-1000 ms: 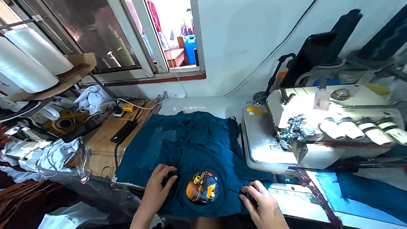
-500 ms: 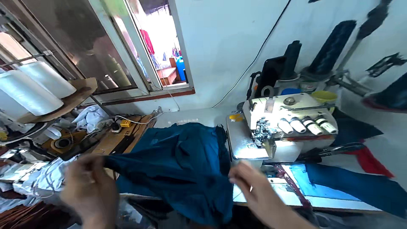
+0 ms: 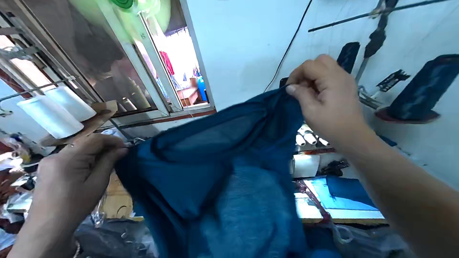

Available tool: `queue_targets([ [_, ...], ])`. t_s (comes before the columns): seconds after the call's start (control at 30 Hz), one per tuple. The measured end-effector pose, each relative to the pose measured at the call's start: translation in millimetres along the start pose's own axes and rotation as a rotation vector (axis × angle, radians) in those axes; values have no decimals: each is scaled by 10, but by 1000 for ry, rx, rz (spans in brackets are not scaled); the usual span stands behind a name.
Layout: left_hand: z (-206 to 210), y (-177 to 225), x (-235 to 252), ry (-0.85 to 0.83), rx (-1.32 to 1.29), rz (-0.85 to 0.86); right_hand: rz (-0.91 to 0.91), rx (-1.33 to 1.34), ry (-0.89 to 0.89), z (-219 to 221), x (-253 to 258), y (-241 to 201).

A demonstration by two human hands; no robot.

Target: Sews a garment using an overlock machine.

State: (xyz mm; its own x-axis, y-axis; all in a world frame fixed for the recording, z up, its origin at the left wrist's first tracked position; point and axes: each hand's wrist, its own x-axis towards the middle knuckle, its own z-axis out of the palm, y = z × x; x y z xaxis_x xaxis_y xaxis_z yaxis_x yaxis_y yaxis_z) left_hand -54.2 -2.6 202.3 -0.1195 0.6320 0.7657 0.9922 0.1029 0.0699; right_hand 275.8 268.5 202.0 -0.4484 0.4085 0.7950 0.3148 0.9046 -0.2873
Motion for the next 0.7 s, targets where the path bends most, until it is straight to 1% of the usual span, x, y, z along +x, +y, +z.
queue_targets([
  [0.03,-3,-47,5,-14,-15,-21,8,-4,8,3,-12,-3],
  [0.07,-44,-86,8,-17,-42,-61,-20,15,-74,3,-41,-35],
  [0.1,-97,-110,16,-15,-95,-110,-48,43,-195,-8,-67,-83],
  [0.13,-144,-89,32,-12,-189,-158,-34,111,-296,-30,-76,-124],
  [0.2,-146,-192,42,10,-437,-214,77,430,-373,-85,-35,-164],
  [0.27,-73,-265,64,-26,-688,-278,217,850,-404,-8,43,-188],
  [0.3,17,-260,90,-55,-726,-323,305,990,-444,110,86,-207],
  [0.33,145,-239,123,-61,-675,-389,377,1018,-486,275,137,-214],
  [0.37,264,-237,161,-64,-526,-442,416,932,-505,455,201,-216],
  [0.4,361,-273,239,-46,-352,-458,407,800,-467,623,281,-204],
  [0.43,398,-377,298,-1,-263,-439,363,681,-390,737,376,-182],
  [0.47,370,-505,321,66,-222,-391,294,628,-288,794,470,-164],
  [0.5,298,-648,305,138,-209,-338,215,635,-182,796,552,-162],
  [0.57,95,-913,140,226,-322,-227,63,730,-43,693,607,-237],
  [0.6,-5,-850,16,250,-359,-209,-5,771,-9,630,565,-290],
  [0.67,-161,-640,-192,263,-371,-256,-101,774,6,519,345,-379],
  [0.7,-196,-404,-228,266,-413,-300,-112,758,-17,473,164,-401],
])
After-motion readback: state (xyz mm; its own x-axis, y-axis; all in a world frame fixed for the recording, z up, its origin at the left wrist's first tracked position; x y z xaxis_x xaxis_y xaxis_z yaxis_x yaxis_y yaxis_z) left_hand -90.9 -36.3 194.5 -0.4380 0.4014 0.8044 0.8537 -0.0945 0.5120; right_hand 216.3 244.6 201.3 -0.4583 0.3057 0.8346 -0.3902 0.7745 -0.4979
